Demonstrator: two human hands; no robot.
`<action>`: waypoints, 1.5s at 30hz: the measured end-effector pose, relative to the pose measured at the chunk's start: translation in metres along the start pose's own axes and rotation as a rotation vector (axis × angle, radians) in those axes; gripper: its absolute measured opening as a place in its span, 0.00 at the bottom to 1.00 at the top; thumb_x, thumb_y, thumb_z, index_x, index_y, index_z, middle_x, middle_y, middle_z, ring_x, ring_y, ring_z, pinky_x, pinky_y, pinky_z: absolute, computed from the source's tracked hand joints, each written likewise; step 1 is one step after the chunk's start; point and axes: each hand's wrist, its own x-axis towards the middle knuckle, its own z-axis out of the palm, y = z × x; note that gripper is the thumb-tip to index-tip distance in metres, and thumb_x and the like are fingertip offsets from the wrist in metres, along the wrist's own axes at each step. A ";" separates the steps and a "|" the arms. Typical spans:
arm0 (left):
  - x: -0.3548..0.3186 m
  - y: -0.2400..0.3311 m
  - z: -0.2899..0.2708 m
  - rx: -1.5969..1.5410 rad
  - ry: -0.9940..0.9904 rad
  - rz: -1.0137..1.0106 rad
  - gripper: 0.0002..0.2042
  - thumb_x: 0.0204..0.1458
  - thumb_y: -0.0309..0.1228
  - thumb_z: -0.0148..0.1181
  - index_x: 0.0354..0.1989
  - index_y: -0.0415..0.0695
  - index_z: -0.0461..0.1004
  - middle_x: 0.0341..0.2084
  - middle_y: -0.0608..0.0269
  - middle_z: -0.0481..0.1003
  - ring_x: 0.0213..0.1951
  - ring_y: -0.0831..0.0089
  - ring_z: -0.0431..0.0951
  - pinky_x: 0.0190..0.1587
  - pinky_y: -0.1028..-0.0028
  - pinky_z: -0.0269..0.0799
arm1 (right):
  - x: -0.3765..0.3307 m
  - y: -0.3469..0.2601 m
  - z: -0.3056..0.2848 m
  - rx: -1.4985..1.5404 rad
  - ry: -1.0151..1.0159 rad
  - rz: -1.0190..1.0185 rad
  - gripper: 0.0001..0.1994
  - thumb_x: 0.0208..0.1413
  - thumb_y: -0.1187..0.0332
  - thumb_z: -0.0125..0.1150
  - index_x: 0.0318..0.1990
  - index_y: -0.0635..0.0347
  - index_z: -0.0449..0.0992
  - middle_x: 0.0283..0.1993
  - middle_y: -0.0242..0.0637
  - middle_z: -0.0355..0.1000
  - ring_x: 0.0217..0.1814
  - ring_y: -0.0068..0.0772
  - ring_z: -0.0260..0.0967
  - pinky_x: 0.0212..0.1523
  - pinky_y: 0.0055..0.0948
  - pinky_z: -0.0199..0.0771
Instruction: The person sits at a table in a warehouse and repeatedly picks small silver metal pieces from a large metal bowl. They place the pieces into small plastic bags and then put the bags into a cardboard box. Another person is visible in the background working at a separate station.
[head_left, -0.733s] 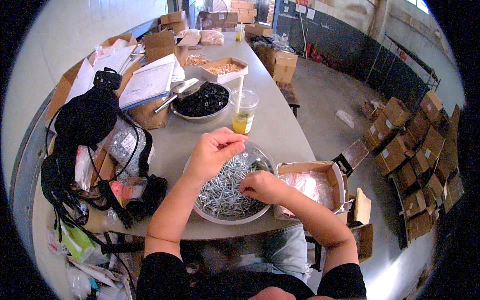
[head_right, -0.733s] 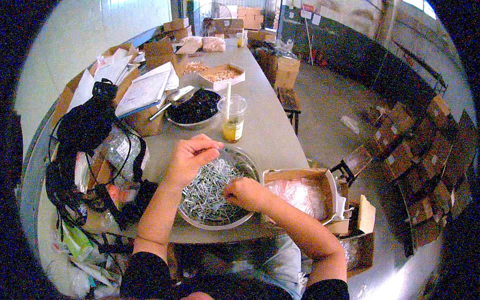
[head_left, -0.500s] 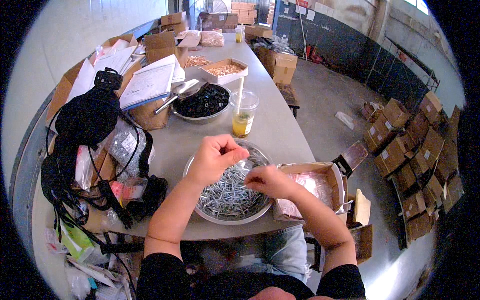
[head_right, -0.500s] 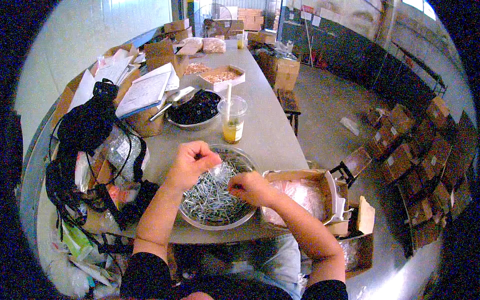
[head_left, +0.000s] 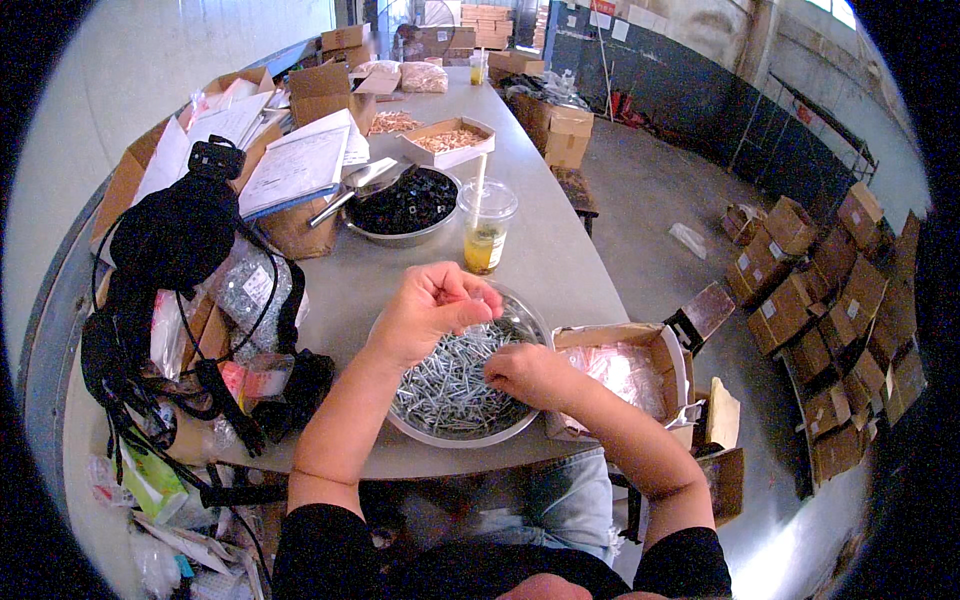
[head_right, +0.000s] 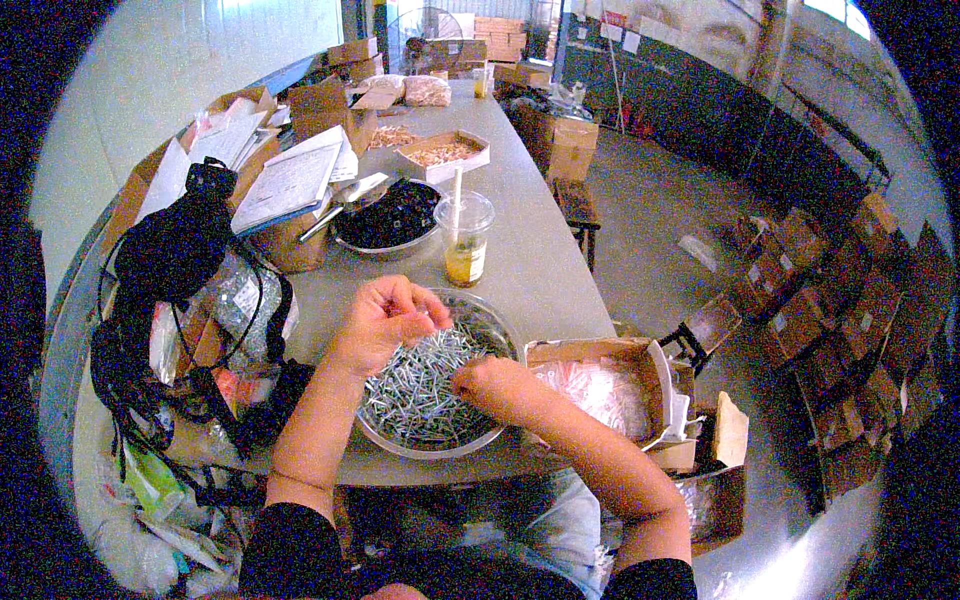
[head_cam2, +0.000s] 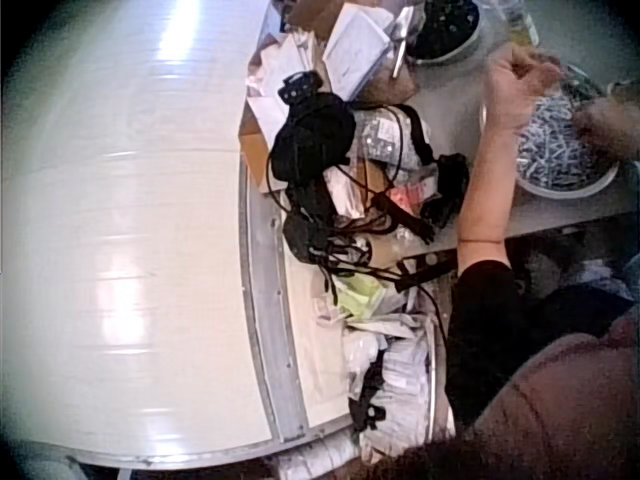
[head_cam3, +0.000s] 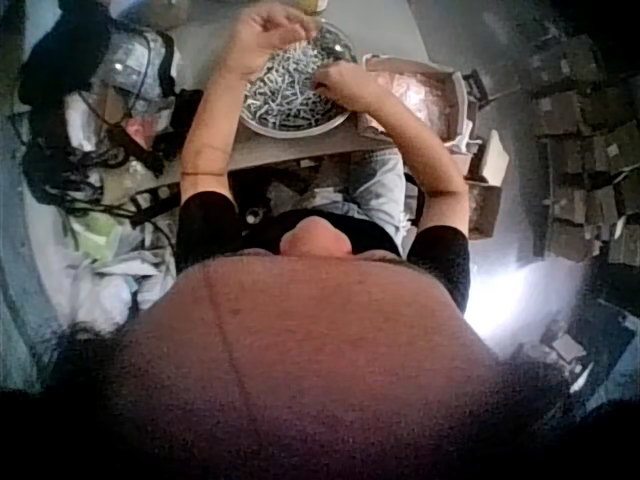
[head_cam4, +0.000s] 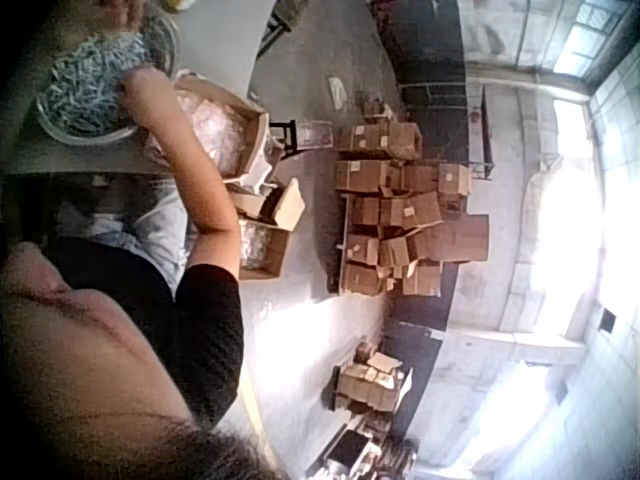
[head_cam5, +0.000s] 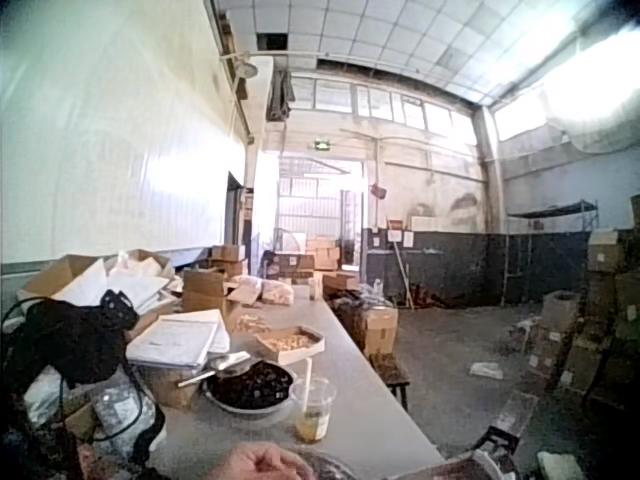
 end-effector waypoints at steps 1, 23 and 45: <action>-0.001 0.000 -0.003 -0.017 0.007 -0.028 0.11 0.46 0.32 0.71 0.28 0.43 0.72 0.30 0.63 0.77 0.30 0.80 0.74 0.34 0.79 0.71 | 0.000 -0.002 -0.001 -0.026 -0.011 0.004 0.06 0.52 0.69 0.58 0.36 0.59 0.76 0.36 0.43 0.75 0.39 0.49 0.73 0.41 0.41 0.74; -0.002 -0.019 0.018 0.866 -0.264 -0.097 0.19 0.37 0.33 0.74 0.37 0.39 0.76 0.27 0.62 0.76 0.32 0.74 0.75 0.39 0.72 0.72 | -0.026 -0.051 -0.063 0.093 0.544 -0.105 0.07 0.48 0.77 0.64 0.36 0.60 0.77 0.37 0.41 0.73 0.37 0.40 0.74 0.38 0.33 0.76; -0.016 -0.003 0.056 0.871 -0.047 0.307 0.05 0.50 0.25 0.60 0.32 0.38 0.73 0.32 0.53 0.75 0.38 0.55 0.76 0.41 0.63 0.71 | -0.057 -0.055 -0.065 0.241 0.705 0.073 0.07 0.46 0.75 0.68 0.32 0.62 0.75 0.31 0.38 0.73 0.30 0.32 0.72 0.30 0.28 0.71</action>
